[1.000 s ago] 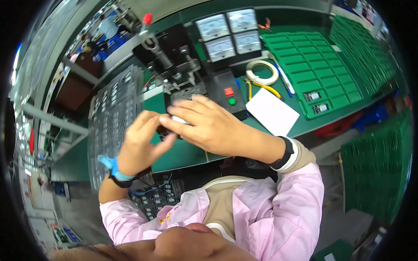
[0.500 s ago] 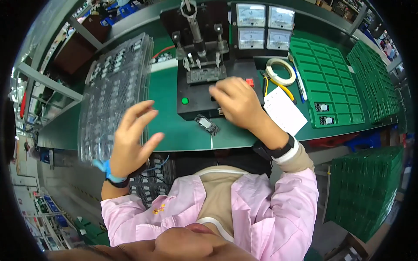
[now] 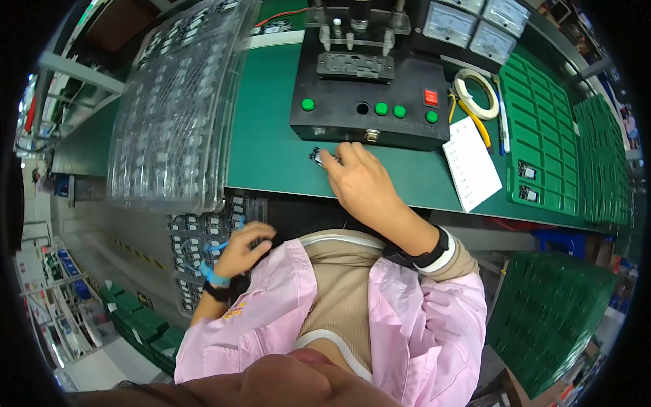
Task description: The person picks up a circuit board from a tray, places it into a testing machine, and pulls down the handle. After pressing buttons, they remove the board, place it into a green tray, and write on a piece of paper.
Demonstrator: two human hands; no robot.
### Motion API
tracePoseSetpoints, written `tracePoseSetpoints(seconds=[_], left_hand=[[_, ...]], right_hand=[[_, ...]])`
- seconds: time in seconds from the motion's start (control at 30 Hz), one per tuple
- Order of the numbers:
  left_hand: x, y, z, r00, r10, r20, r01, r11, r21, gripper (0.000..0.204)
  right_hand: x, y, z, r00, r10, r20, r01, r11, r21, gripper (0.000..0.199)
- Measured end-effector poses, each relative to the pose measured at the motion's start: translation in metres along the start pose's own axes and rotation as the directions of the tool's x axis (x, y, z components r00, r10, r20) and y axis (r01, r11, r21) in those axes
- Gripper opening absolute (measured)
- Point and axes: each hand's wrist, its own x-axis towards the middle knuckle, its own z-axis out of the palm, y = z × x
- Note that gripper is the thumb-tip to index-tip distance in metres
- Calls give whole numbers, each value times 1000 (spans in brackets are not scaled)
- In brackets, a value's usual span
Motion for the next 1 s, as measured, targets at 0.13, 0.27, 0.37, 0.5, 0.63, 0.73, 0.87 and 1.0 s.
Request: tracePoseSetpoints(seconds=[0.13, 0.27, 0.37, 0.5, 0.63, 0.73, 0.87, 1.0], left_hand=[[-61, -15, 9, 970, -240, 38, 242, 968, -59, 20], [-13, 13, 16, 981, 60, -187, -60, 998, 8, 24], [56, 59, 9, 859, 369, -355, -316, 928, 200, 34], [109, 102, 6, 893, 376, -246, -394, 919, -27, 36], [137, 89, 11, 988, 146, -57, -156, 946, -283, 40], [148, 84, 29, 973, 127, -192, -225, 705, -673, 40], [158, 91, 37, 784, 378, -492, -513, 842, -169, 40], [159, 90, 6, 674, 640, -368, -394, 733, 554, 49]], right_hand=[[0, 12, -2, 997, -33, -76, 40, 995, 92, 30], [-11, 12, 0, 972, 203, -122, -99, 814, 573, 24], [-12, 7, -22, 976, 209, 54, -196, 755, 625, 22], [-17, -6, -37, 970, 243, -32, -150, 691, 707, 20], [-11, -17, -39, 881, 434, -186, 58, 292, 955, 18], [-6, -21, -25, 845, 489, -218, 154, 169, 974, 18], [16, -5, -27, 858, 315, -406, 154, 596, 788, 21], [61, 39, -64, 877, -133, -461, 134, 991, -30, 24]])
